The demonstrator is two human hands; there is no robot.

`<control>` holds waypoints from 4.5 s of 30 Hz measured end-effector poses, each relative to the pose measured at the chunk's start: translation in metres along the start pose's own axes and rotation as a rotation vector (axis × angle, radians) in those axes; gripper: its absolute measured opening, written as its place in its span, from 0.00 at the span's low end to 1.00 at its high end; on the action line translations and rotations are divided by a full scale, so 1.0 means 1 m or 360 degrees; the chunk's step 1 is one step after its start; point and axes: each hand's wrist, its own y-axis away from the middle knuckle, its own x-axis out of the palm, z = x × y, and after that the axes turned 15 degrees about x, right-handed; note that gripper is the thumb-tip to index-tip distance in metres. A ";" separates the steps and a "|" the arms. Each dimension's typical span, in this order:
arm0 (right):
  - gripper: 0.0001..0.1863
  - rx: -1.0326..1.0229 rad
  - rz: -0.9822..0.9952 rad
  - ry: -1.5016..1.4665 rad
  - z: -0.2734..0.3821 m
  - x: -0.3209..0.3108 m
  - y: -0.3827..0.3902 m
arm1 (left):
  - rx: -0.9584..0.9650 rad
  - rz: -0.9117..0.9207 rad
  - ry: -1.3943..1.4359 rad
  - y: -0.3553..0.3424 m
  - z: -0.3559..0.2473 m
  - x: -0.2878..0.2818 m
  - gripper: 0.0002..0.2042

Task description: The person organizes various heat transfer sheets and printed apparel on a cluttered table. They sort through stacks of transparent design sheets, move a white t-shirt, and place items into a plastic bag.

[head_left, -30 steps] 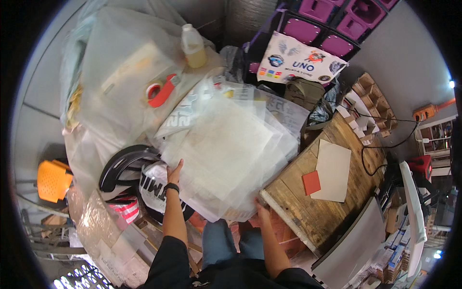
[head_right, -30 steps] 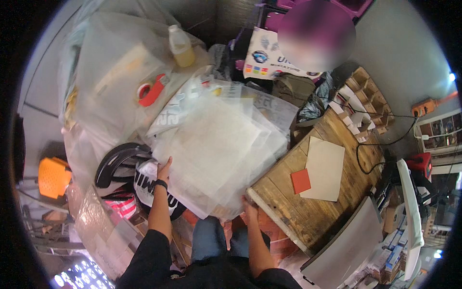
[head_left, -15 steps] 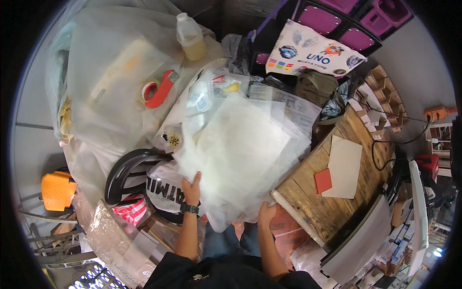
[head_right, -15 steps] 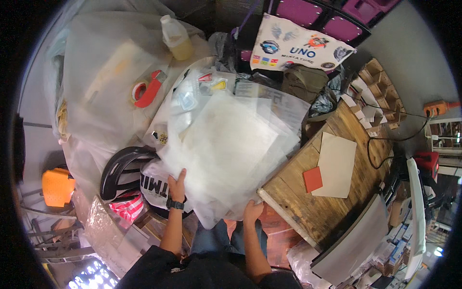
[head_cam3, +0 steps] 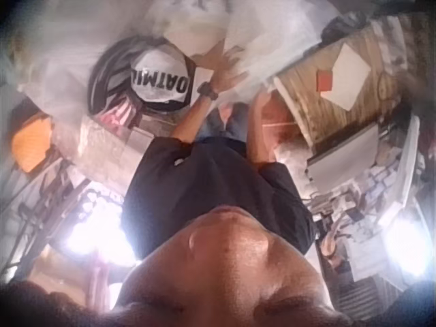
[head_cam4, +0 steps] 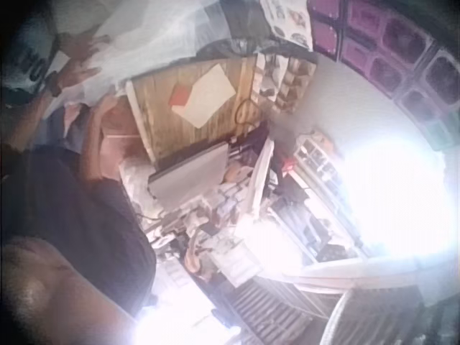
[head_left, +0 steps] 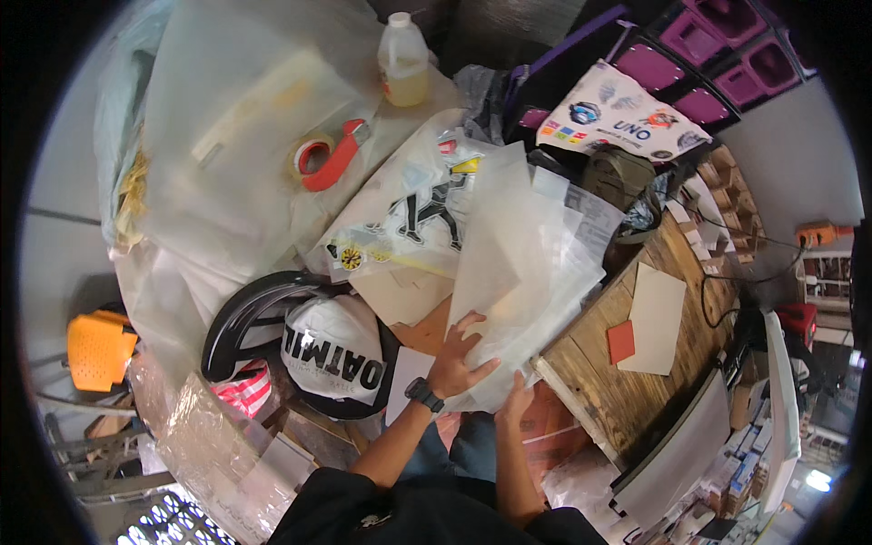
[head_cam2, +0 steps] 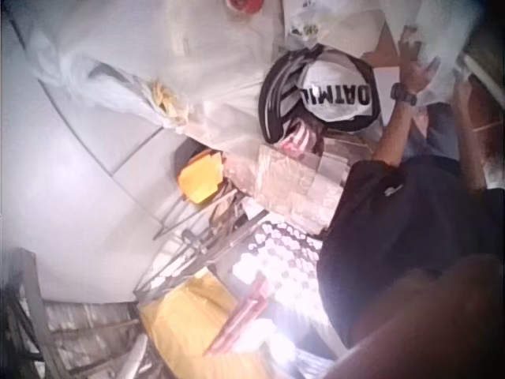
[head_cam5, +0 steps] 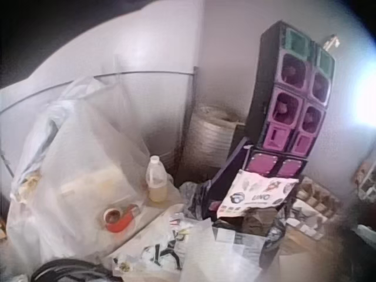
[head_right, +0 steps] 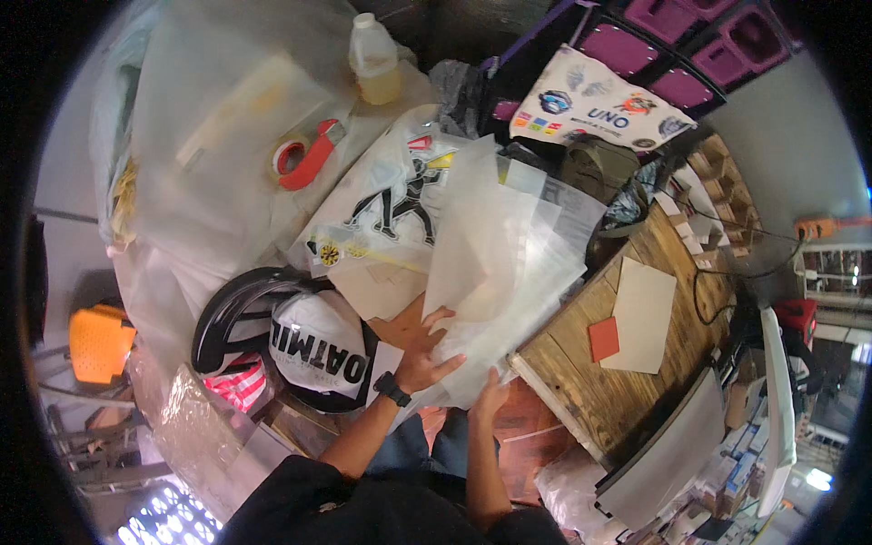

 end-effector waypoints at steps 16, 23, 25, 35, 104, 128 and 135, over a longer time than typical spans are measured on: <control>0.26 0.0288 0.0491 -0.0074 -0.035 -0.002 -0.019 | -0.1374 0.0051 0.0633 -0.038 0.068 -0.030 0.32; 0.18 -0.0373 -0.0058 0.1905 0.008 0.086 0.012 | -0.1353 -0.0399 0.0284 -0.029 0.082 -0.038 0.21; 0.22 -0.0485 -0.0162 0.2000 0.027 0.089 0.020 | -0.1321 -0.0506 0.0206 -0.033 0.084 -0.044 0.21; 0.55 -0.0335 0.0157 0.0689 0.056 0.102 -0.042 | -0.1146 -0.0789 -0.0294 -0.019 0.127 -0.094 0.23; 0.34 -0.0141 -0.0541 -0.2492 -0.075 -0.624 0.257 | 0.0352 0.3278 0.0385 0.357 -0.372 0.507 0.18; 0.42 0.0601 -0.0349 -0.0509 -0.137 -1.104 -0.160 | -0.0723 0.2022 -0.0490 0.508 -0.049 0.951 0.46; 0.48 0.0804 -0.1257 0.0627 -0.210 -1.147 -0.267 | -0.0496 0.2387 -0.0264 0.520 -0.103 0.859 0.24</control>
